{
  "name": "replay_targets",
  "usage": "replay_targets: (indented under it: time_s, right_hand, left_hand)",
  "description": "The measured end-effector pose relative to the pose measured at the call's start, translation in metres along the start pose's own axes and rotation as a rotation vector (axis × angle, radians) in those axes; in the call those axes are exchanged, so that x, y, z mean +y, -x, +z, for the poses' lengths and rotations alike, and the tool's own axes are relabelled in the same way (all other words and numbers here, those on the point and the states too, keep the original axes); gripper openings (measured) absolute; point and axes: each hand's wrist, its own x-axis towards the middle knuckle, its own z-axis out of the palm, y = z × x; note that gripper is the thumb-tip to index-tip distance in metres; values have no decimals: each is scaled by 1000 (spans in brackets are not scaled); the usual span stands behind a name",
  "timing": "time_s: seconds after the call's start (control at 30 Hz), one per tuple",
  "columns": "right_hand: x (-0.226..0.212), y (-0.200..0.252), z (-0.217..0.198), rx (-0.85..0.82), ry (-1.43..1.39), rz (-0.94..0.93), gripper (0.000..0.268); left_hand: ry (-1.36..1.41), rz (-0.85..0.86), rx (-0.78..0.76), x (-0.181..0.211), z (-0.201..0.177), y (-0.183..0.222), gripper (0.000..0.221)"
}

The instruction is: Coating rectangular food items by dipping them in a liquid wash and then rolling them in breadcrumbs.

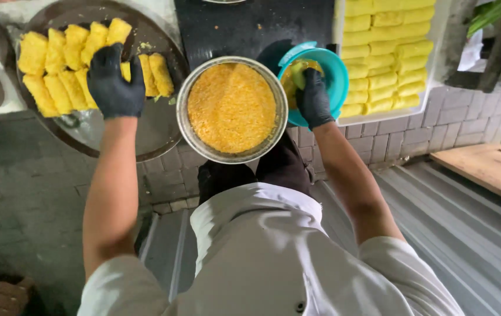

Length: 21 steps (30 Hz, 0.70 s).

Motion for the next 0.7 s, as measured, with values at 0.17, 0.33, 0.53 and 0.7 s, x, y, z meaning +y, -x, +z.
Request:
replay_targets:
  time_s: [0.17, 0.33, 0.53, 0.7]
  right_hand:
    - [17, -11, -19, 96, 803, -882, 27]
    - [27, -20, -16, 29, 1000, -828, 42]
    - [24, -33, -19, -183, 815, -612, 44]
    - [-22, -12, -30, -382, 550, -257, 46]
  left_hand:
    - [529, 3, -34, 94, -55, 38, 24]
    - [515, 186, -134, 148, -48, 60, 29]
    - [524, 253, -325, 173, -37, 63, 26]
    - [494, 265, -357, 169, -29, 59, 21]
